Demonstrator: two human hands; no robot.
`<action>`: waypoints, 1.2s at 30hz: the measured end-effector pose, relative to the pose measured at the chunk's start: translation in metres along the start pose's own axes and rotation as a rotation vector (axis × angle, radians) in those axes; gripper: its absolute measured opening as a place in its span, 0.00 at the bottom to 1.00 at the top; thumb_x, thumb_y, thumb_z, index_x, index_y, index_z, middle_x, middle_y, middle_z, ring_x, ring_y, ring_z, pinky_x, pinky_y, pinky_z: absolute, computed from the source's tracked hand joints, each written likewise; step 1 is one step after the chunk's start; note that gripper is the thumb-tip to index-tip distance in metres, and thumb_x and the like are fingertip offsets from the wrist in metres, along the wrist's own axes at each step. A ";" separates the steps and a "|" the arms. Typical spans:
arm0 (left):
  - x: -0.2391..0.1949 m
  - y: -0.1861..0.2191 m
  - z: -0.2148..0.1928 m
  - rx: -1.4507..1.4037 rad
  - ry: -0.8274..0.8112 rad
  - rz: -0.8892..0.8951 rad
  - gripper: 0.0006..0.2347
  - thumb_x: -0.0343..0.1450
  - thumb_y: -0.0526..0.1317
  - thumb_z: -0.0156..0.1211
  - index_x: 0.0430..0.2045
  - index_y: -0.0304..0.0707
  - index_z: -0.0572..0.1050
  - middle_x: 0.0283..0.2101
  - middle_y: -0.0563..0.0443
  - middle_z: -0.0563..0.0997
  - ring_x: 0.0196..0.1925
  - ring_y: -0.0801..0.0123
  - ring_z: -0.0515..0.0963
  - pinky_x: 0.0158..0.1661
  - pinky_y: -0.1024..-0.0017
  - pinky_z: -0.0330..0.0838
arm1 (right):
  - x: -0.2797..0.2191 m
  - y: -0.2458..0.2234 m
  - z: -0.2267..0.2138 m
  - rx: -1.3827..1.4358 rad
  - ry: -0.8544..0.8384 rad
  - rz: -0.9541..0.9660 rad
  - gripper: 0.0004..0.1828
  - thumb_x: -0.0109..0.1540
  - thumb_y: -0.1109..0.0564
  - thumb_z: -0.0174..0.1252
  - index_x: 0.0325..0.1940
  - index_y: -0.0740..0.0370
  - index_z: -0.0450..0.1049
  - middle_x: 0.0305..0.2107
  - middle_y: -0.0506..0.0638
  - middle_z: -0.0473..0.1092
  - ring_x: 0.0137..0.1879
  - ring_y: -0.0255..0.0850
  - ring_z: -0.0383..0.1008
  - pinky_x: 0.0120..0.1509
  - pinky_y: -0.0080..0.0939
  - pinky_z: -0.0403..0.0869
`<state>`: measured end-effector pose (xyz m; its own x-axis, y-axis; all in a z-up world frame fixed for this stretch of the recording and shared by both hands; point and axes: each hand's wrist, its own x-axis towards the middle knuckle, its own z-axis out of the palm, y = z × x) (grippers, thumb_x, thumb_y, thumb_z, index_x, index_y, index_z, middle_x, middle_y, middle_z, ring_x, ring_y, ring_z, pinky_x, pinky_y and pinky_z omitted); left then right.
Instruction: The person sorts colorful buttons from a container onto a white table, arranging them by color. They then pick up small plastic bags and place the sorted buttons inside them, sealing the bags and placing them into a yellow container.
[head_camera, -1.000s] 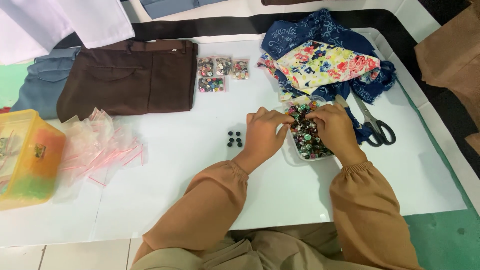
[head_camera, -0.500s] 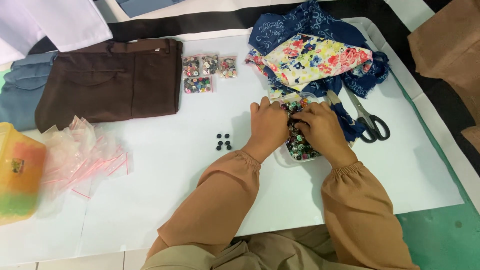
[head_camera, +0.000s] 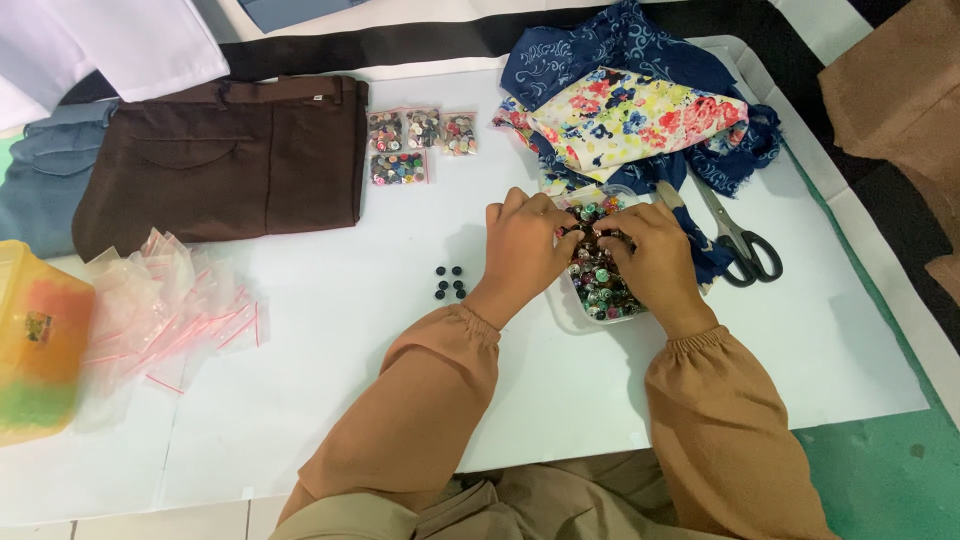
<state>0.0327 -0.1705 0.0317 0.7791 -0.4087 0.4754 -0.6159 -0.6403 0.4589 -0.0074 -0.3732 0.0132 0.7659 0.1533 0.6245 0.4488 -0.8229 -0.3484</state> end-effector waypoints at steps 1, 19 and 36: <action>-0.005 -0.004 -0.002 0.001 0.001 -0.001 0.05 0.66 0.42 0.69 0.31 0.46 0.84 0.34 0.53 0.78 0.45 0.61 0.72 0.51 0.55 0.60 | 0.000 0.000 0.000 0.001 -0.001 -0.001 0.12 0.58 0.65 0.71 0.43 0.55 0.82 0.33 0.51 0.74 0.43 0.52 0.75 0.50 0.49 0.73; -0.129 -0.082 -0.101 0.150 0.013 -0.197 0.06 0.73 0.46 0.65 0.32 0.48 0.83 0.27 0.60 0.80 0.39 0.68 0.75 0.48 0.62 0.67 | 0.000 -0.129 0.074 0.075 0.112 -0.405 0.01 0.65 0.59 0.63 0.38 0.54 0.77 0.30 0.44 0.73 0.37 0.43 0.74 0.38 0.40 0.71; -0.132 -0.075 -0.093 0.312 0.084 -0.069 0.09 0.68 0.45 0.70 0.38 0.46 0.84 0.30 0.54 0.81 0.38 0.66 0.73 0.45 0.62 0.63 | -0.002 -0.141 0.075 0.113 -0.086 -0.264 0.04 0.63 0.58 0.65 0.42 0.56 0.79 0.28 0.47 0.73 0.37 0.43 0.75 0.39 0.40 0.75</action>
<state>-0.0345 -0.0080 0.0042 0.7974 -0.3106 0.5174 -0.4864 -0.8383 0.2463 -0.0381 -0.2163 0.0084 0.6497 0.4036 0.6443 0.6823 -0.6833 -0.2600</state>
